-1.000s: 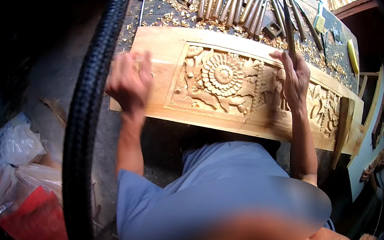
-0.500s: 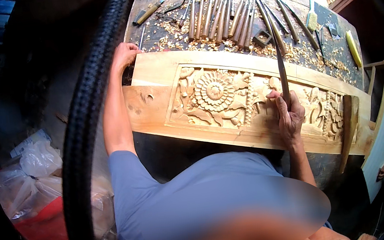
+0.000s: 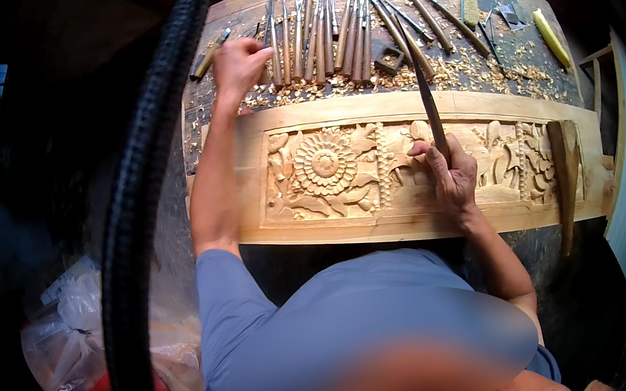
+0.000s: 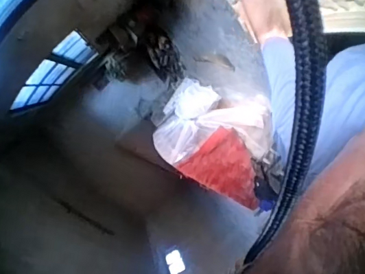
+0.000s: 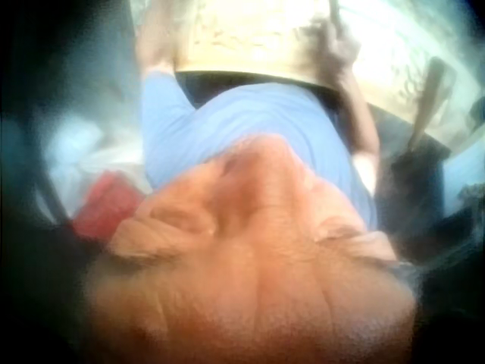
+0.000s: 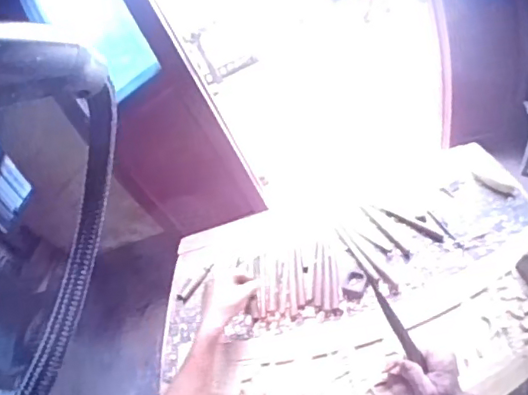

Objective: The person carves a wooden panel using various chisels and a small hammer. The person holds the chisels with one hand and strikes them with the other hand or the hammer to carve intricate details into the wood.

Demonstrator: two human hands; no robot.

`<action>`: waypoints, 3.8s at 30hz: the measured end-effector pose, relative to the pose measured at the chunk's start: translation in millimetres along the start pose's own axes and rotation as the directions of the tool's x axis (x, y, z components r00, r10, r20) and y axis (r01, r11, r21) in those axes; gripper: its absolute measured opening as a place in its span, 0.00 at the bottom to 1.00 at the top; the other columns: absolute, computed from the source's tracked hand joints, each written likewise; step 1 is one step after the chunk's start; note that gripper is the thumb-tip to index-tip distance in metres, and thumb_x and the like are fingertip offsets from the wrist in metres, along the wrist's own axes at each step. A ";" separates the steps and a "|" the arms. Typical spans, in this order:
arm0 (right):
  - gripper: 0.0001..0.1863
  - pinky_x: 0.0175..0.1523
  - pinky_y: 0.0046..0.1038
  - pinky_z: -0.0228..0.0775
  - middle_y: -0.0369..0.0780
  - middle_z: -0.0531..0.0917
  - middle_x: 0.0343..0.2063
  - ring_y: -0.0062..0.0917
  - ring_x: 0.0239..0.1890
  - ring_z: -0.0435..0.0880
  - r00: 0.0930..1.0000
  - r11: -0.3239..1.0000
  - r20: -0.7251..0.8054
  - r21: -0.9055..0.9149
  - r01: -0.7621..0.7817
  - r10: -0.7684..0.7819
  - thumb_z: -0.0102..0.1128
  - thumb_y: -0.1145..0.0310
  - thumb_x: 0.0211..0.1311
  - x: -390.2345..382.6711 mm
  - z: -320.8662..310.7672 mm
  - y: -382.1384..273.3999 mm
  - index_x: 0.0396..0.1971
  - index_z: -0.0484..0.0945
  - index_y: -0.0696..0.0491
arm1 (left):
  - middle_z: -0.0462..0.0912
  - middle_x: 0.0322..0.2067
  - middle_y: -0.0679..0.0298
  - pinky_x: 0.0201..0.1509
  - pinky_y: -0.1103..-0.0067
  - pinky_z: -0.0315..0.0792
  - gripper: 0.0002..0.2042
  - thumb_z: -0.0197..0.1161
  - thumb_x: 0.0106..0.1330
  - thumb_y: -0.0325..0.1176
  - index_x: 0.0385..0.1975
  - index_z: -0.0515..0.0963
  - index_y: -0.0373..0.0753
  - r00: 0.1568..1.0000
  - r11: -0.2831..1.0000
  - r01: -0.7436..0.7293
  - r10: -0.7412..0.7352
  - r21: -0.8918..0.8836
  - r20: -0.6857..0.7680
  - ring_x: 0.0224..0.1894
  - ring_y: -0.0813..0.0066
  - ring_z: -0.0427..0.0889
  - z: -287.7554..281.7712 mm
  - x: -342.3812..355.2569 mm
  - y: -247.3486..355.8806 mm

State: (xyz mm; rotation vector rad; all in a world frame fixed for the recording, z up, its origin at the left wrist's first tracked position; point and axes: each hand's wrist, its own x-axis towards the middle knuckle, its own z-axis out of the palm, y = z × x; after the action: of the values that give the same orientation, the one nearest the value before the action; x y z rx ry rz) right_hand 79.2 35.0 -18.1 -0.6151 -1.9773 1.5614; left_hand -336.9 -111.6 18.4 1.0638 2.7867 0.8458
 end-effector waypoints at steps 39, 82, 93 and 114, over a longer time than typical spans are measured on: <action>0.17 0.37 0.29 0.83 0.46 0.91 0.31 0.34 0.31 0.94 0.702 0.871 0.707 -0.392 0.297 0.079 0.79 0.79 0.62 105.1 -55.9 -69.3 0.50 0.88 0.62 | 0.86 0.54 0.56 0.45 0.72 0.83 0.35 0.69 0.71 0.55 0.71 0.75 0.37 0.690 0.671 -0.714 0.626 -0.199 -0.364 0.44 0.65 0.87 90.7 -153.0 156.4; 0.24 0.28 0.30 0.67 0.42 0.84 0.22 0.29 0.21 0.82 0.642 0.716 0.766 -0.429 0.550 -0.034 0.80 0.81 0.47 166.5 -39.2 -93.0 0.48 0.95 0.53 | 0.83 0.37 0.62 0.37 0.73 0.82 0.31 0.69 0.70 0.39 0.71 0.75 0.34 0.710 0.586 -0.702 0.624 -0.405 -0.328 0.38 0.68 0.87 123.9 -127.2 128.7; 0.23 0.28 0.29 0.68 0.41 0.85 0.23 0.29 0.22 0.82 0.594 0.715 0.796 -0.350 0.605 -0.113 0.80 0.81 0.48 172.4 -36.8 -78.2 0.48 0.94 0.54 | 0.84 0.39 0.62 0.37 0.74 0.84 0.28 0.68 0.68 0.37 0.67 0.78 0.33 0.747 0.650 -0.664 0.602 -0.370 -0.284 0.38 0.69 0.88 123.2 -129.3 130.2; 0.21 0.26 0.28 0.69 0.39 0.84 0.22 0.27 0.21 0.83 0.603 0.688 0.779 -0.343 0.640 -0.172 0.80 0.80 0.47 163.8 -26.8 -72.0 0.45 0.95 0.52 | 0.74 0.28 0.67 0.24 0.76 0.75 0.10 0.67 0.65 0.35 0.42 0.80 0.40 0.772 0.715 -0.635 0.566 -0.294 -0.289 0.28 0.74 0.82 118.8 -129.9 127.8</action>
State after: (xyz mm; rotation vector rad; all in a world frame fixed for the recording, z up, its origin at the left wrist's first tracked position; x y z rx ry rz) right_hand -27.4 144.6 78.6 0.3664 -2.9549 0.8584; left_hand -133.7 -57.9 -37.6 1.9294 2.2141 1.5297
